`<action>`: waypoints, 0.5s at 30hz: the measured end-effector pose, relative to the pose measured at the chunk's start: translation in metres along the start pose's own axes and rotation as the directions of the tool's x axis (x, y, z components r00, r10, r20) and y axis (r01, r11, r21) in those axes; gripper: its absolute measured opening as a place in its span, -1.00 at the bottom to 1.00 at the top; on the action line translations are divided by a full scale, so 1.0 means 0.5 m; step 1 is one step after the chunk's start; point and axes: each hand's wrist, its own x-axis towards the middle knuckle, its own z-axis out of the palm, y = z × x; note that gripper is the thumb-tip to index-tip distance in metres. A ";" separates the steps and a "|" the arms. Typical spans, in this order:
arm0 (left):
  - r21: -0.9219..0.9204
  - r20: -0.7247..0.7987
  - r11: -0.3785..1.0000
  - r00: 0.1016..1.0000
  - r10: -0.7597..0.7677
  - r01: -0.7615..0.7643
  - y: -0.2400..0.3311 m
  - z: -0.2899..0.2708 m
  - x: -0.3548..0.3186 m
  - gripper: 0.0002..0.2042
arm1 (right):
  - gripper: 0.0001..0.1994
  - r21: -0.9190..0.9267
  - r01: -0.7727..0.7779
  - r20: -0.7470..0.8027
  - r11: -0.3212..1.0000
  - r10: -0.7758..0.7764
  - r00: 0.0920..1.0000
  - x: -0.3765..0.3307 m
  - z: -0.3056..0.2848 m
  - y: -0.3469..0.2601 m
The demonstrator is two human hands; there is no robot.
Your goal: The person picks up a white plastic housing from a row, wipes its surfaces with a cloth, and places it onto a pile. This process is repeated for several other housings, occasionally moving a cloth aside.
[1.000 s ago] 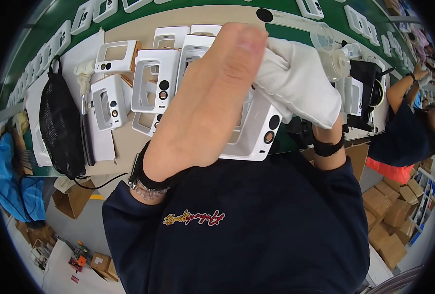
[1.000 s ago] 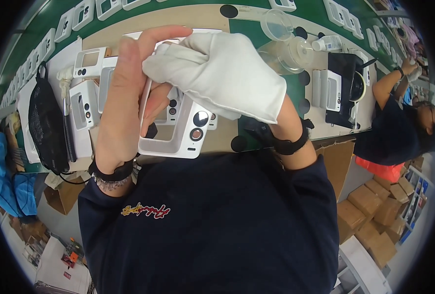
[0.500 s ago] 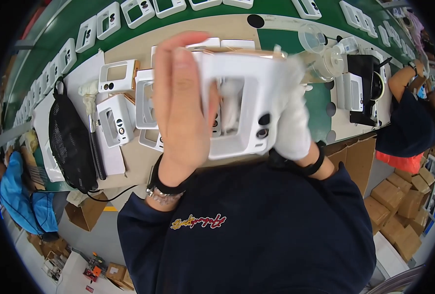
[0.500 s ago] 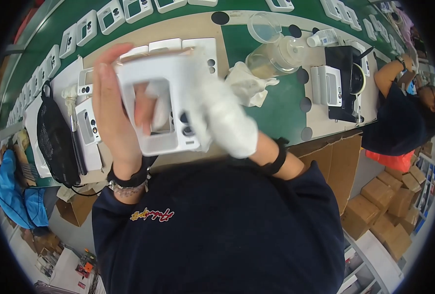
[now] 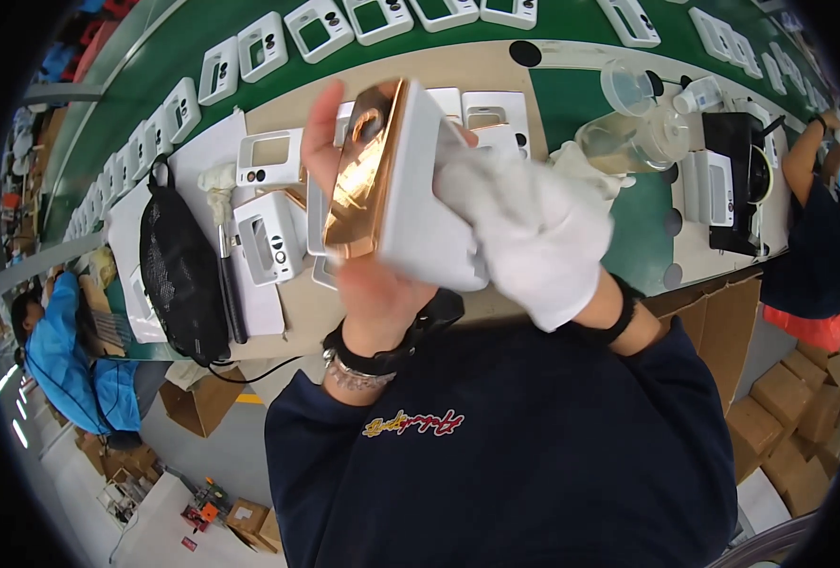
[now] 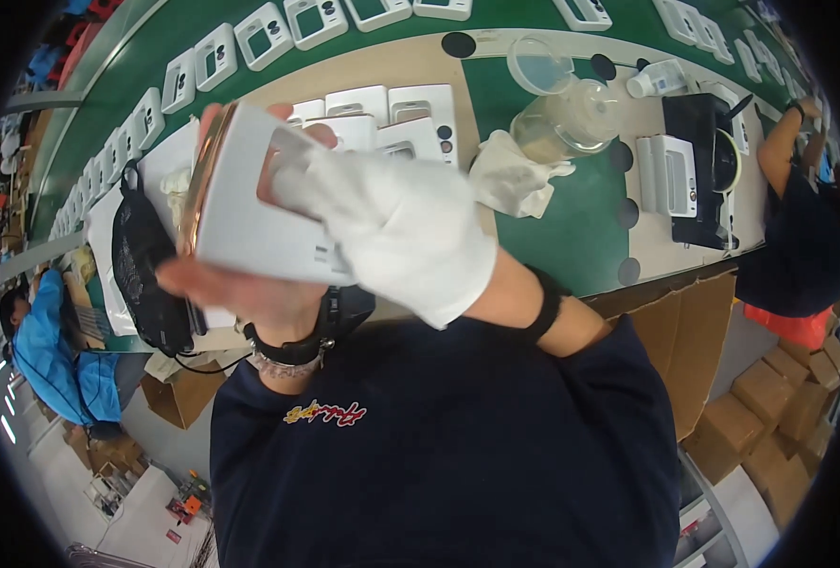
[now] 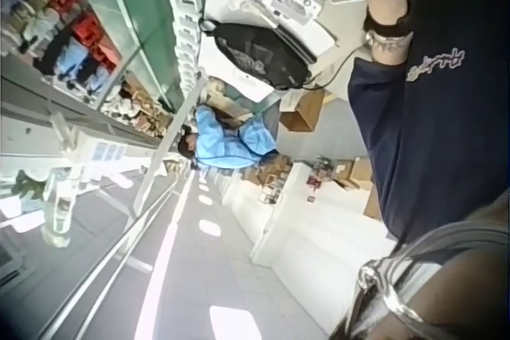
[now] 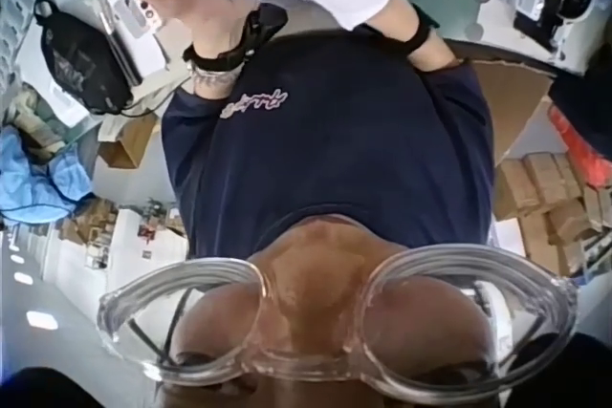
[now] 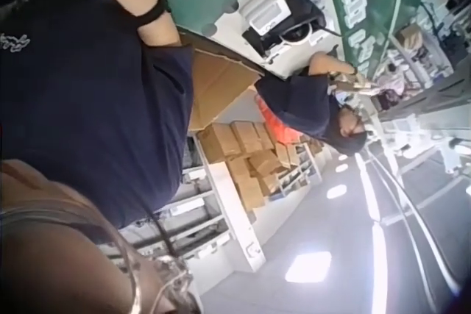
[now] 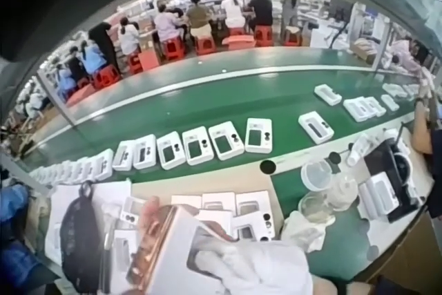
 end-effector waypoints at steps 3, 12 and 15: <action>-0.176 -0.061 0.970 0.982 -0.180 0.167 0.012 -0.021 0.014 -0.21 | -0.76 0.674 -0.235 -0.111 0.700 0.411 0.905 -0.008 -0.031 -0.005; 0.438 -0.298 0.899 0.942 0.152 -0.006 -0.003 0.014 0.033 -0.24 | -0.75 0.742 -0.571 0.151 0.350 0.743 0.652 0.012 0.022 -0.016; 0.427 -0.086 0.902 0.996 -0.033 0.067 0.009 0.009 0.020 -0.25 | -0.74 0.782 -0.586 0.218 0.213 0.787 0.577 0.017 0.017 -0.025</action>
